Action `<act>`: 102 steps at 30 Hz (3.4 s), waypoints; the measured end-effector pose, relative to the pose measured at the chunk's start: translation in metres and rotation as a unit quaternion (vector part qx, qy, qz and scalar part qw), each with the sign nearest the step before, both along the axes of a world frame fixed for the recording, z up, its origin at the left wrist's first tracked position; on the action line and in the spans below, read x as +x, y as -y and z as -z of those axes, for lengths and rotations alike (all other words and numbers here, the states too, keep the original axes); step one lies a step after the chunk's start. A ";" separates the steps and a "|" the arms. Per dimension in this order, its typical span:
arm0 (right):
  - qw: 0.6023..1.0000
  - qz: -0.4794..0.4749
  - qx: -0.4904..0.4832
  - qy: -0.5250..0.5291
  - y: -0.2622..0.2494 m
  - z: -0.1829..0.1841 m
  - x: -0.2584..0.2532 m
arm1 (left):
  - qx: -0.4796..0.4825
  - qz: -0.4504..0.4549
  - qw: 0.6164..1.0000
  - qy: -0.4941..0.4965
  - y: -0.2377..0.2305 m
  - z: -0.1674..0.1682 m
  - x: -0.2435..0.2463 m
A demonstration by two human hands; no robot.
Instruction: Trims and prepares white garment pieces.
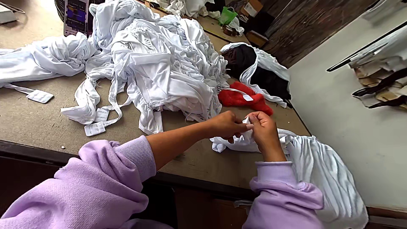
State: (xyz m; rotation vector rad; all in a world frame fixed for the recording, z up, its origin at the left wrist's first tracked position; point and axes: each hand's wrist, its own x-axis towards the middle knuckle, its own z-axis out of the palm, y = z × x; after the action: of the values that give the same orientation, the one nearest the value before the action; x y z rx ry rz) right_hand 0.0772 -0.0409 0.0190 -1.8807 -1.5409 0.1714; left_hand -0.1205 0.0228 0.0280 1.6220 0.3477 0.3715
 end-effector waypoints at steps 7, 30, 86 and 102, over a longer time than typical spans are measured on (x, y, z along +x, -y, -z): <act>0.981 -0.009 0.042 0.190 0.024 0.005 -0.036 | 0.289 -0.026 0.924 -0.249 -0.024 0.021 -0.023; 0.994 -0.096 0.041 -0.041 0.072 0.026 -0.041 | 0.367 -0.088 0.911 -0.165 -0.013 0.029 -0.001; 0.986 -0.011 -0.062 0.157 0.087 0.041 -0.061 | 0.205 0.084 0.950 -0.221 -0.013 0.002 0.011; 0.973 -0.060 0.197 -0.105 0.085 0.001 -0.015 | 0.422 0.139 0.887 -0.122 -0.006 0.021 0.010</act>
State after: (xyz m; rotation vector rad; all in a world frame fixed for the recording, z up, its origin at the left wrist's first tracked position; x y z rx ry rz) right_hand 0.0626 -0.1259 0.0183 -1.4148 -1.4228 0.1062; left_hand -0.1103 0.0290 0.0075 2.5544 0.1290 0.0830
